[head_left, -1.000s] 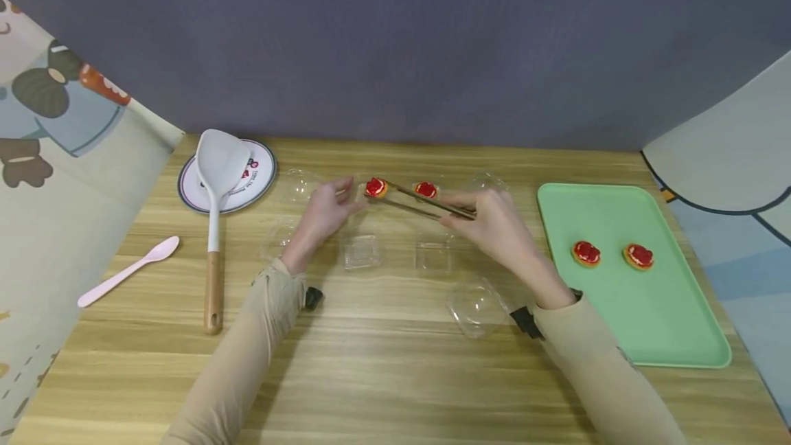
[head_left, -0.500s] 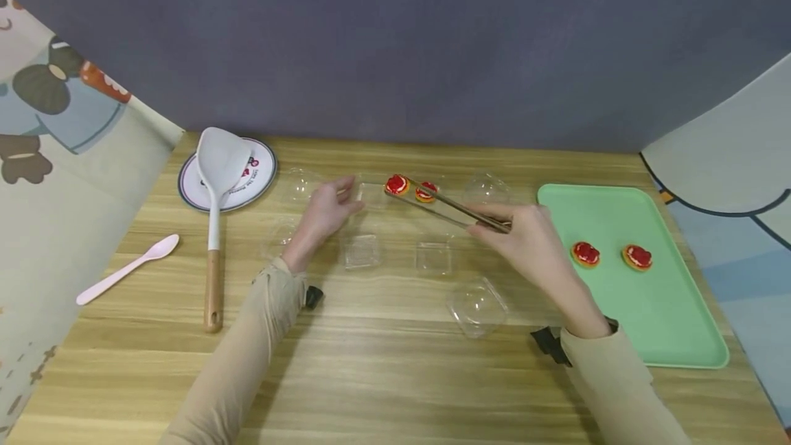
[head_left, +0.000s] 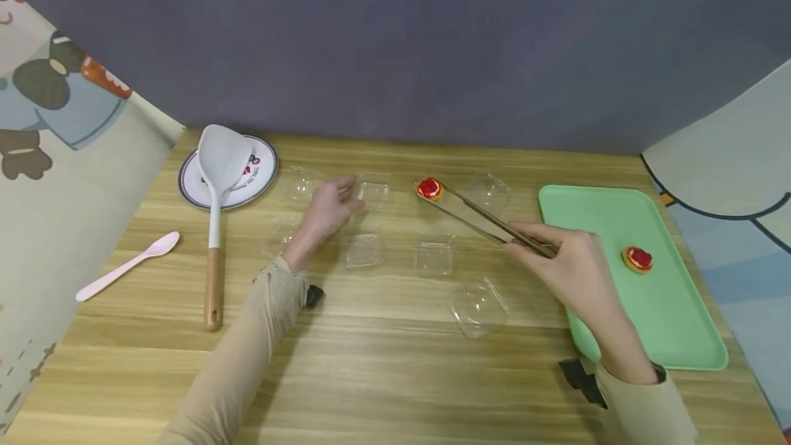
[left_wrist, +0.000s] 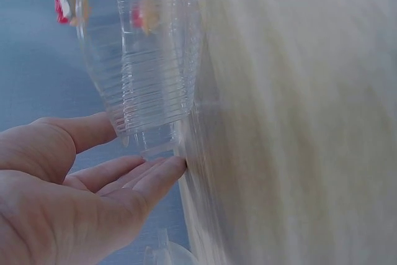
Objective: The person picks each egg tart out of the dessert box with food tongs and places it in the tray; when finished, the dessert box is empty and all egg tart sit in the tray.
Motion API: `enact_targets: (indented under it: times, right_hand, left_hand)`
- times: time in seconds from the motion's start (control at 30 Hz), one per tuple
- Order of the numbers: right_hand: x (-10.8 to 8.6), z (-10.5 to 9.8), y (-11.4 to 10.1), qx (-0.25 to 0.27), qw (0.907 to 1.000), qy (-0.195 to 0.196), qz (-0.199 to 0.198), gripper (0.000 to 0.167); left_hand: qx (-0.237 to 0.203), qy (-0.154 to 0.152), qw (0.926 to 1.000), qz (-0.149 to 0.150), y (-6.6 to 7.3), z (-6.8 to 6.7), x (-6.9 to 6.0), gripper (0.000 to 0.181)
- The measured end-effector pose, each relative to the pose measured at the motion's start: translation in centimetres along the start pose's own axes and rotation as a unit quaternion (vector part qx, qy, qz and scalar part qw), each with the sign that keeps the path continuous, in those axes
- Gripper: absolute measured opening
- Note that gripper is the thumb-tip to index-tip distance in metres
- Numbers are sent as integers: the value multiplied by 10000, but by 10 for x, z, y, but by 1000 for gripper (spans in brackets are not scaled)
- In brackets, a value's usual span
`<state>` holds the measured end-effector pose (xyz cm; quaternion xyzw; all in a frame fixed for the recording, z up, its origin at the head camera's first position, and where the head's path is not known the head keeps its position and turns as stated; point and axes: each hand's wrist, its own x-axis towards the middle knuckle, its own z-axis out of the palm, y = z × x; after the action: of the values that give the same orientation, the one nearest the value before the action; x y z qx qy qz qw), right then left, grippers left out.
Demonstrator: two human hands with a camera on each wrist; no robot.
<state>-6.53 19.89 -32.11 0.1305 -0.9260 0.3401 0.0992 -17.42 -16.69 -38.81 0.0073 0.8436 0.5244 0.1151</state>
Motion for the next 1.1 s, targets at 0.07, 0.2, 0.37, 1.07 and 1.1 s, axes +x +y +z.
enact_targets:
  times: [0.07,0.2,0.37,1.07,1.1]
  right_hand:
    - [-7,-2,3,15,10000,58,33,34]
    - [-21,-7,8,-17,9994,269,223,34]
    - [-42,-13,11,1,9969,472,634,35]
    - [-94,-37,27,-160,9817,709,1762,32]
    - [-97,-37,28,-103,9808,694,1822,32]
  left_hand:
    - [1,-6,10000,6,0,0,0,68]
    - [27,-12,10000,7,0,0,0,69]
    - [16,-59,10000,38,1,0,0,69]
    - [18,3,10000,37,1,0,0,68]
    - [29,6,10000,52,1,0,0,68]
